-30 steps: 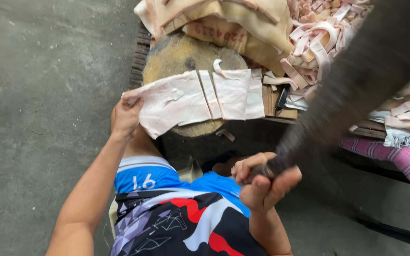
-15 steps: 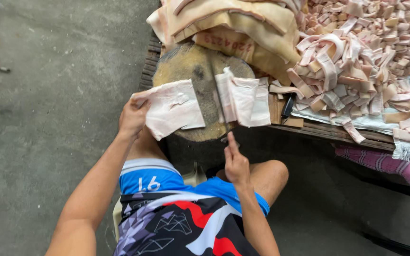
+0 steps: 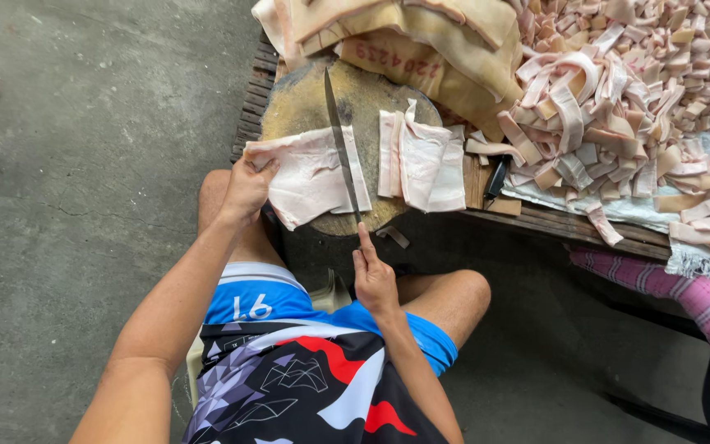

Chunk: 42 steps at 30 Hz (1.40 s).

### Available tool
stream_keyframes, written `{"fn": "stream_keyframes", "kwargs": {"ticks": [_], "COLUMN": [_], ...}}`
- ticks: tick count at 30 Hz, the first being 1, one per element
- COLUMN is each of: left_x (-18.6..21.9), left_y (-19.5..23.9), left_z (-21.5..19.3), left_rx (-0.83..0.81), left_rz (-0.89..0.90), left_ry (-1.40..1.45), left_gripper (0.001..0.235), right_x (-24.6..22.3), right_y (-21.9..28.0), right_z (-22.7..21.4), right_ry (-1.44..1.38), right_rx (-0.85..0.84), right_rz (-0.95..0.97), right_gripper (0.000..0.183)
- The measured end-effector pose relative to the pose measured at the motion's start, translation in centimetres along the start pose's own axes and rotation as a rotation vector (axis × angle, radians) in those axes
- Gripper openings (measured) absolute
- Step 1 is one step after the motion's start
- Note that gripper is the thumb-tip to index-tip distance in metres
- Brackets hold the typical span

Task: The person sits on a low stool and uses a large knife to slice sheets of pork skin into strips on a round wooden cutting block. They repeatedly pick up sheets of skin, cut them into uniform strips, and move the cut pieces onto a nearby table.

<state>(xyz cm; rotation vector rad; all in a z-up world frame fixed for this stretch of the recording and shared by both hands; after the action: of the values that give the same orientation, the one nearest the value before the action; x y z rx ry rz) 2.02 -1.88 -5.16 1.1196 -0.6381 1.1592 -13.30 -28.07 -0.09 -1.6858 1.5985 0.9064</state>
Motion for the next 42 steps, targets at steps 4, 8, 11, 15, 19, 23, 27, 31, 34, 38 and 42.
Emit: {"fn": "stream_keyframes", "kwargs": {"ticks": [4, 8, 11, 15, 19, 23, 27, 31, 34, 38, 42], "left_x": [0.2, -1.5, -0.6, -1.1, -0.9, -1.3, 1.2, 2.2, 1.5, -1.8, -4.4], "left_y": [0.0, 0.9, -0.2, -0.4, -0.7, 0.7, 1.5, 3.6, 6.2, 11.2, 13.5], "left_z": [-0.1, -0.9, -0.7, -1.0, -0.9, -1.7, -1.8, -1.5, -1.0, 2.2, 5.1], "left_rx": [0.091, 0.058, 0.032, -0.01, 0.044, 0.268, 0.28, 0.169, 0.357, 0.383, 0.372], "left_rz": [-0.01, -0.048, 0.002, 0.056, 0.095, -0.109, 0.107, 0.157, 0.16, -0.006, -0.015], "left_ry": [-0.139, -0.029, -0.052, -0.005, -0.007, -0.249, -0.038, 0.133, -0.126, 0.377, 0.586], "left_gripper": [0.028, 0.028, 0.028, 0.028, 0.03, 0.022, 0.022, 0.03, 0.036, 0.038, 0.048], "right_x": [-5.6, -9.1, -6.3, 0.4, 2.8, 4.8, 2.9, 0.3, -1.7, -3.1, -2.8], "right_y": [0.6, 3.1, 3.8, 2.2, 2.5, 0.9, 3.2, 3.1, 3.6, 3.3, 2.5], "right_z": [-4.9, -11.6, -9.7, -3.1, -0.1, -1.4, -3.1, -3.7, -3.1, -0.6, 1.8], "right_ry": [-0.405, -0.36, -0.592, -0.276, 0.097, 0.095, -0.049, -0.302, -0.249, -0.09, -0.108], "right_rx": [-0.011, 0.249, 0.242, 0.197, 0.069, 0.033, 0.043, 0.092, 0.096, 0.088, 0.068], "right_rz": [0.081, -0.634, -0.567, -0.427, -0.244, -0.063, 0.108, 0.118, 0.002, -0.136, -0.116], "right_gripper": [0.058, 0.05, 0.023, 0.051, 0.056, 0.055, 0.057, 0.059, 0.059, 0.058, 0.057]}}
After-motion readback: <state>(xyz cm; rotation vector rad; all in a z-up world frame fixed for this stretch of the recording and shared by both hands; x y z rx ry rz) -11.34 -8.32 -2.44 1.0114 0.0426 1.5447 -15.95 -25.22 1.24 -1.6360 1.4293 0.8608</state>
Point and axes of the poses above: each hand's wrist, its own y-axis away from the middle knuckle, its own z-axis out of the palm, x = y × z, the point moved 1 cm from there along -y, towards the middle knuckle, and after that the axes turned 7 degrees about -z, right-handed, at the moved point
